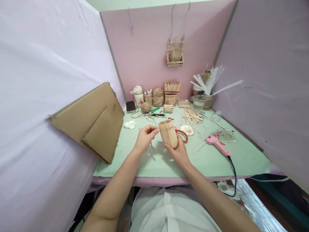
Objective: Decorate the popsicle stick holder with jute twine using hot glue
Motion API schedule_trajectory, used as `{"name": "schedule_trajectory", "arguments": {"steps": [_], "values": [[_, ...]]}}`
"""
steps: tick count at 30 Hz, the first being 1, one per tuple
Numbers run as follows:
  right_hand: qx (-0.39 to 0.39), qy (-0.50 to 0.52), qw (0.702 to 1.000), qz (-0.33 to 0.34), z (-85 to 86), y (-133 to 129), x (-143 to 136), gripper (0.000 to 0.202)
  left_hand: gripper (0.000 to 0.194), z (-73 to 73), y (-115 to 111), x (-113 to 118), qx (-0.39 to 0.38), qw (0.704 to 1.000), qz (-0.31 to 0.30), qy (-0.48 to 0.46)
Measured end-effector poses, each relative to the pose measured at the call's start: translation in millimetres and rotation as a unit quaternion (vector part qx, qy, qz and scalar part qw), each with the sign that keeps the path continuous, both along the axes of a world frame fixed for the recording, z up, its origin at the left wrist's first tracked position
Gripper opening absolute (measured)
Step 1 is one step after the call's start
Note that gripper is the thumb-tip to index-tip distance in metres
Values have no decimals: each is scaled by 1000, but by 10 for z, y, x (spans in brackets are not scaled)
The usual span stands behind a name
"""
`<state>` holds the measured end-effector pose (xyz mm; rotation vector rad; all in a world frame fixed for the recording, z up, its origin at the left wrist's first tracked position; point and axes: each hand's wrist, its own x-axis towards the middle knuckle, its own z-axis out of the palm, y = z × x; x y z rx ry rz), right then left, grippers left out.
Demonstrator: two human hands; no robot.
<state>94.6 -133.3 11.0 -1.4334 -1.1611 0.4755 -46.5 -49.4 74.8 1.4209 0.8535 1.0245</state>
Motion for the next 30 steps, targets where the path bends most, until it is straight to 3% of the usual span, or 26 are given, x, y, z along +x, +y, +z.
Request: {"name": "schedule_trajectory", "arguments": {"steps": [11,21,25,30], "values": [[11,27,999,45,14,-14,12,62,29,1,-2,-12,-9,1000,-2,-20],[18,62,991,119,8,-23,29,65,36,-50,67,-52,-100,993,-26,-60],[8,84,985,149,37,-40,23,62,39,-75,103,-79,-122,987,-68,-81],[8,88,980,178,37,-45,3,62,47,-132,106,-83,-152,965,-192,-99]]}}
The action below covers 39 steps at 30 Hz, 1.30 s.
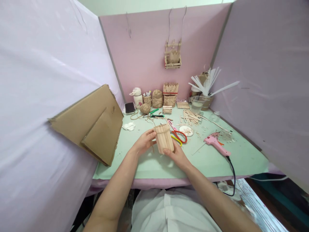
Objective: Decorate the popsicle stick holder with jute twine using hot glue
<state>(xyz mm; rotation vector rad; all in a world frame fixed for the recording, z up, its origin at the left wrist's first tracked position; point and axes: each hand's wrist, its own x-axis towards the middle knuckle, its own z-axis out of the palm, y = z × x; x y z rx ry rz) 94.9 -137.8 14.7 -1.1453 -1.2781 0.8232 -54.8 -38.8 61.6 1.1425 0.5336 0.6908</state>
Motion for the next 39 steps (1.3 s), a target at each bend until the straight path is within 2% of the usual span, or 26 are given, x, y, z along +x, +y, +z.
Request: {"name": "schedule_trajectory", "arguments": {"steps": [2,6,12,18,25,30,34,39], "values": [[5,-1,1000,7,-18,2,-7,60,51,-44,-8,7,-9,1000,-22,-3],[18,-21,1000,3,-39,9,8,55,54,-116,-20,16,-13,1000,11,-6],[49,-34,991,-124,69,69,105,49,47,-126,-69,48,-27,998,59,5],[34,21,992,-122,101,148,118,39,39,-198,-125,76,-38,998,42,29],[12,58,991,-116,83,171,124,37,49,-289,-135,100,-89,995,-48,23],[73,29,993,-87,33,128,130,33,50,-292,-135,109,-82,996,-33,-5],[123,-21,985,-119,-11,111,126,31,45,-285,-145,108,-50,999,-4,-8],[127,-36,981,-141,-7,103,123,29,45,-257,-173,106,-40,999,2,9]]}}
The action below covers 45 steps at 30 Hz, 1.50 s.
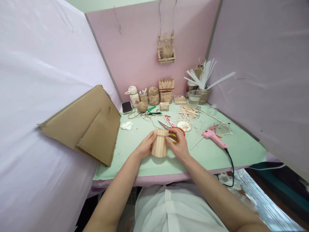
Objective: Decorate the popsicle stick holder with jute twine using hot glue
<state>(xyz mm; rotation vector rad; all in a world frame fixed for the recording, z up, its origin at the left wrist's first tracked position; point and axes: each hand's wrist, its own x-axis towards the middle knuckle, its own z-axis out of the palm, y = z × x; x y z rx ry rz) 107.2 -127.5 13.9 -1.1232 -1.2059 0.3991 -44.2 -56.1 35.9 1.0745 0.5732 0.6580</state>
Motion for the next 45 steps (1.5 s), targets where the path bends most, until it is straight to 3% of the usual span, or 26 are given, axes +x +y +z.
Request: {"name": "schedule_trajectory", "arguments": {"steps": [24,33,38,45], "values": [[-9,50,999,-3,25,-14,-39,25,43,23,-17,-32,13,999,-31,-19],[-34,9,996,86,-38,-25,-76,64,48,66,31,-22,3,996,24,-92],[-80,-37,990,112,-64,-35,-142,87,54,103,22,-21,6,993,15,-116],[-106,-43,989,96,-70,-40,-153,80,52,153,-14,-18,31,995,43,-82]]}}
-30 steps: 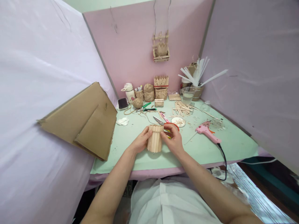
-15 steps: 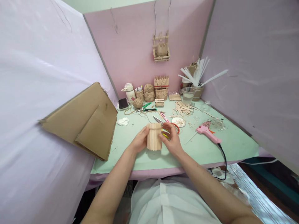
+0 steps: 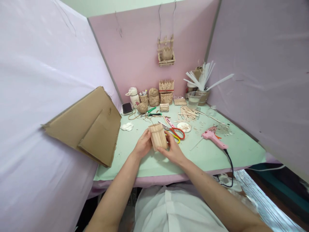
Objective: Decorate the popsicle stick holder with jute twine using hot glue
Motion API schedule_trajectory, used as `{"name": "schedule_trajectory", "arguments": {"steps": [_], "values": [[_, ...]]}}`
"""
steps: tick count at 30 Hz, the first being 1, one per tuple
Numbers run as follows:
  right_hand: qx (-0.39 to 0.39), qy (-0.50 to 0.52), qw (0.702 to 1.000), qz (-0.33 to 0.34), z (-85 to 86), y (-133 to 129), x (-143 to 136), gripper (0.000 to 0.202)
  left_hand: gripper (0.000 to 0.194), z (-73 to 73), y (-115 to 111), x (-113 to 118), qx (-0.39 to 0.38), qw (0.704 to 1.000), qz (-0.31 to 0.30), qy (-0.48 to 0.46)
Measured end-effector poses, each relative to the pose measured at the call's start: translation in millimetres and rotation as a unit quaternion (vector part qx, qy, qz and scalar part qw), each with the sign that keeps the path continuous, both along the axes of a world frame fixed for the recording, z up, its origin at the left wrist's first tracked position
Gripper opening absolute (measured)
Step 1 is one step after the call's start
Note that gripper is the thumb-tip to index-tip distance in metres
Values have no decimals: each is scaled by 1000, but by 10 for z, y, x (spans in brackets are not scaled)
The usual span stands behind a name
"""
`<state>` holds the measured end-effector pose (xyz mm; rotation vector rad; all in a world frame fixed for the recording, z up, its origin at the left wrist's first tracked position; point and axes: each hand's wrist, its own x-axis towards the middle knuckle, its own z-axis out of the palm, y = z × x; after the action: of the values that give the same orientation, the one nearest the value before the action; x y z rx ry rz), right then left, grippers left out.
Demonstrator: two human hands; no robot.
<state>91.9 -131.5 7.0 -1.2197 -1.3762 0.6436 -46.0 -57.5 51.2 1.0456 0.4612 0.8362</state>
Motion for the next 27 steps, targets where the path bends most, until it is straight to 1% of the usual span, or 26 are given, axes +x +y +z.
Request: {"name": "schedule_trajectory", "arguments": {"steps": [6,9,11,13,15,19,23,27], "values": [[2,11,1000,5,6,0,10,72,50,-20,51,-42,1,1000,9,10],[5,9,1000,4,2,3,12,70,55,-28,58,-51,7,1000,14,13],[6,-4,1000,1,-1,1,11,71,59,-36,60,-50,17,999,27,20],[2,-29,999,-15,-8,0,9,74,62,-54,68,-46,29,998,48,24],[-1,-65,997,-45,-20,3,4,77,65,-76,79,-42,37,997,69,25],[20,-140,985,-103,-42,15,-14,75,69,-94,82,-34,42,994,93,34],[45,-179,976,-111,-36,12,-27,72,66,-76,63,-23,30,991,117,52],[36,-169,979,-108,-29,2,-23,72,61,-79,64,-16,30,991,121,50]]}}
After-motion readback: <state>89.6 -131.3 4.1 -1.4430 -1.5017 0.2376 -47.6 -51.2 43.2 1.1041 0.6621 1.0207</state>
